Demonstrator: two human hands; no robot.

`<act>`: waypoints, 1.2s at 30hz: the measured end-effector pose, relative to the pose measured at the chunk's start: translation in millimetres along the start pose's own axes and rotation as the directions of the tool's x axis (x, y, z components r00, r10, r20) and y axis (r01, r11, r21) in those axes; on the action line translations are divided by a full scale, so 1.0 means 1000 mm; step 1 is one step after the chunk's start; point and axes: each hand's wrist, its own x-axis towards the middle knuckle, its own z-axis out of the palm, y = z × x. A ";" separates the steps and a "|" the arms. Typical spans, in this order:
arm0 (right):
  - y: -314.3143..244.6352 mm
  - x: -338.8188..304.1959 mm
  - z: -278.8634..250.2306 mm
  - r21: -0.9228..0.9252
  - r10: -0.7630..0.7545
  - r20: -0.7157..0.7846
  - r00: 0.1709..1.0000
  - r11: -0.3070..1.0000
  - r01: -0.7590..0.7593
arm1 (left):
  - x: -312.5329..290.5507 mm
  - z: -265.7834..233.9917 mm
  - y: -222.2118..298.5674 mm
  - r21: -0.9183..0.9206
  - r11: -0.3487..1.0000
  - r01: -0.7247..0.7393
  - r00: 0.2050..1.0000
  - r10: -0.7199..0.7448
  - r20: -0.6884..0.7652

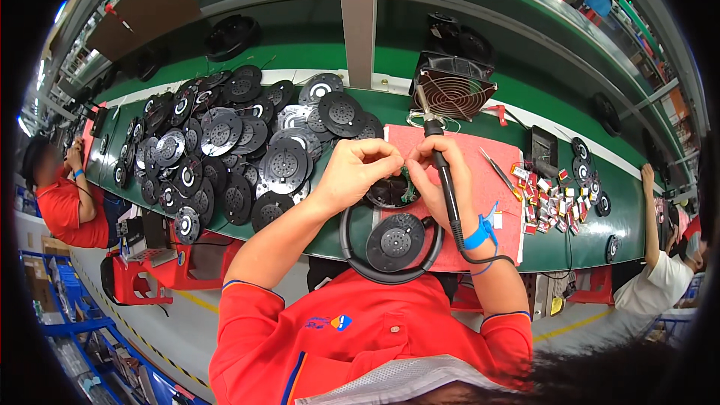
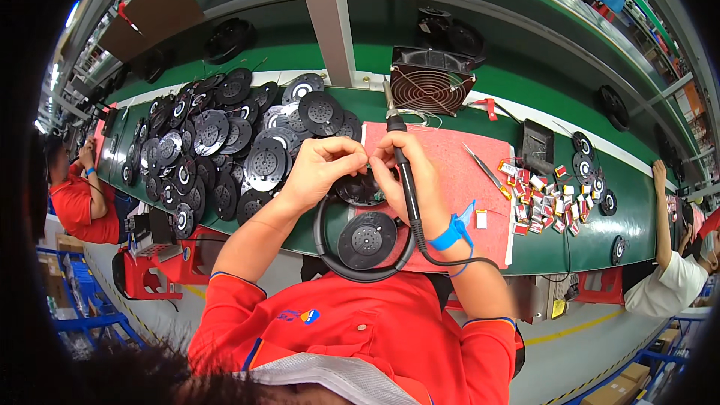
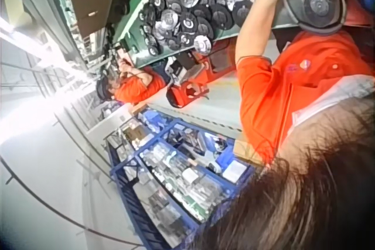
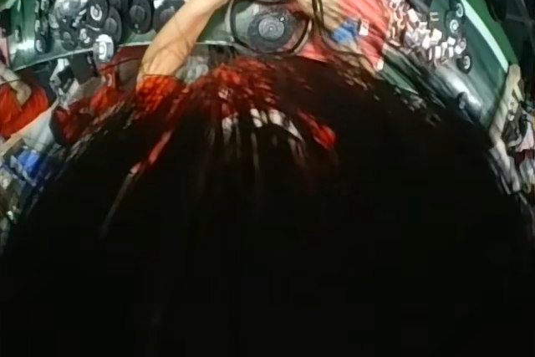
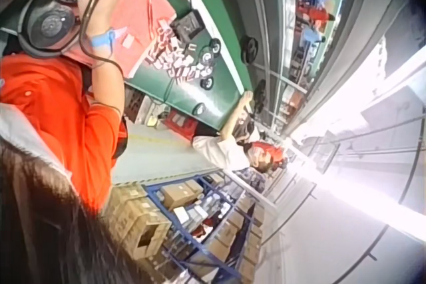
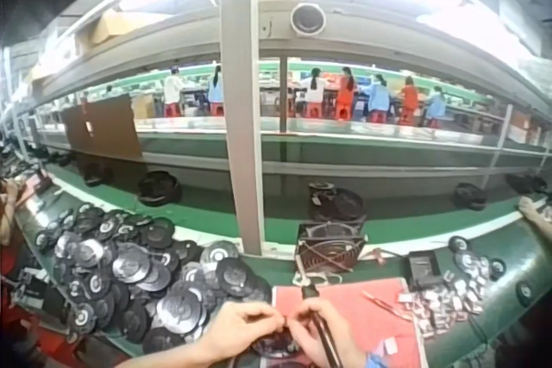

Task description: Manually assembling and soldering electronic components on an industrial assembly line.

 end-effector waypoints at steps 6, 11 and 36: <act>0.005 -0.004 -0.011 -0.335 -0.232 0.052 0.971 0.912 0.235 | -0.002 -0.004 -0.007 -0.006 0.999 -0.034 0.999 0.033 -0.038; 0.016 -0.034 -0.093 -0.860 -0.148 -0.031 0.988 0.508 0.049 | -0.001 -0.008 -0.001 -0.089 0.996 0.007 1.000 -0.007 0.006; -0.012 -0.008 -0.014 -0.453 -0.291 0.185 0.939 0.822 0.344 | 0.002 -0.025 0.002 -0.368 0.930 -0.023 0.992 0.067 0.107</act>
